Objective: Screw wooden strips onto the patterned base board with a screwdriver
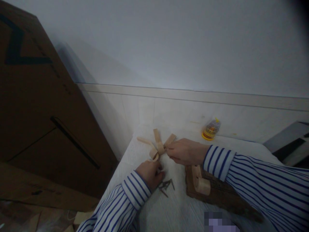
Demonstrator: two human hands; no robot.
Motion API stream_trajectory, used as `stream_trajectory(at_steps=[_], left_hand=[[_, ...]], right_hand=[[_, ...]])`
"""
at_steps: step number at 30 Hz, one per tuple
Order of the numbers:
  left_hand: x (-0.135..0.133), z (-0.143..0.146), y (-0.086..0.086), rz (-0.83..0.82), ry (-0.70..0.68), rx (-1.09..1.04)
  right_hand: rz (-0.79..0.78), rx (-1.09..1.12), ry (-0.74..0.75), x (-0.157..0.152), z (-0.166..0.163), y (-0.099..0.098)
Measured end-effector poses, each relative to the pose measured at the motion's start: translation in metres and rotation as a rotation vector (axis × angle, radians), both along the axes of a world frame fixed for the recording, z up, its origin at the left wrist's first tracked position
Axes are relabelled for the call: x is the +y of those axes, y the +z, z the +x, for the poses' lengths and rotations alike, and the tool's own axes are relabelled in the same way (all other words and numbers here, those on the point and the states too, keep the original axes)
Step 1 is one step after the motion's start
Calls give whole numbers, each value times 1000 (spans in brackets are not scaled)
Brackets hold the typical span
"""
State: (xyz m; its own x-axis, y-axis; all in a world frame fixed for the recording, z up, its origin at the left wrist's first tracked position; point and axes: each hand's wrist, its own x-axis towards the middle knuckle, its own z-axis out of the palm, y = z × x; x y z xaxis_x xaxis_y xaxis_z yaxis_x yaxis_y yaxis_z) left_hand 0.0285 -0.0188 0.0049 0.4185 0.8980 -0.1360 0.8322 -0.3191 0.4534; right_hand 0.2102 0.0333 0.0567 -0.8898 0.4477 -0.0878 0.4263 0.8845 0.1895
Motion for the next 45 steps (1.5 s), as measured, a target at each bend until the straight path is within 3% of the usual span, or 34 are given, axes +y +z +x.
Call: stream_trajectory(at_steps=[3, 11, 14, 19, 25, 31, 37, 40, 45], left_hand=[[-1, 2, -1, 10, -13, -14], [-1, 12, 1, 65, -57, -48], [-1, 15, 0, 103, -55, -70], [-2, 20, -1, 156, -22, -141], [-4, 25, 1, 180, 6, -234], [-6, 38, 11, 108, 77, -452], [7, 68, 31, 198, 25, -448], [19, 84, 24, 232, 10, -455], [27, 96, -3, 249, 14, -562]], right_hand=[[-120, 175, -99, -6, 15, 11], [-349, 693, -544, -26, 65, 28], [-333, 867, -618, -37, 83, 26], [-286, 974, -722, -50, 103, 9], [-270, 1154, -768, -59, 105, -11], [-255, 1111, -726, -65, 96, -9], [-206, 1048, -667, -64, 98, -10], [-203, 1029, -659, -61, 101, -14], [-229, 973, -644, -58, 102, -19]])
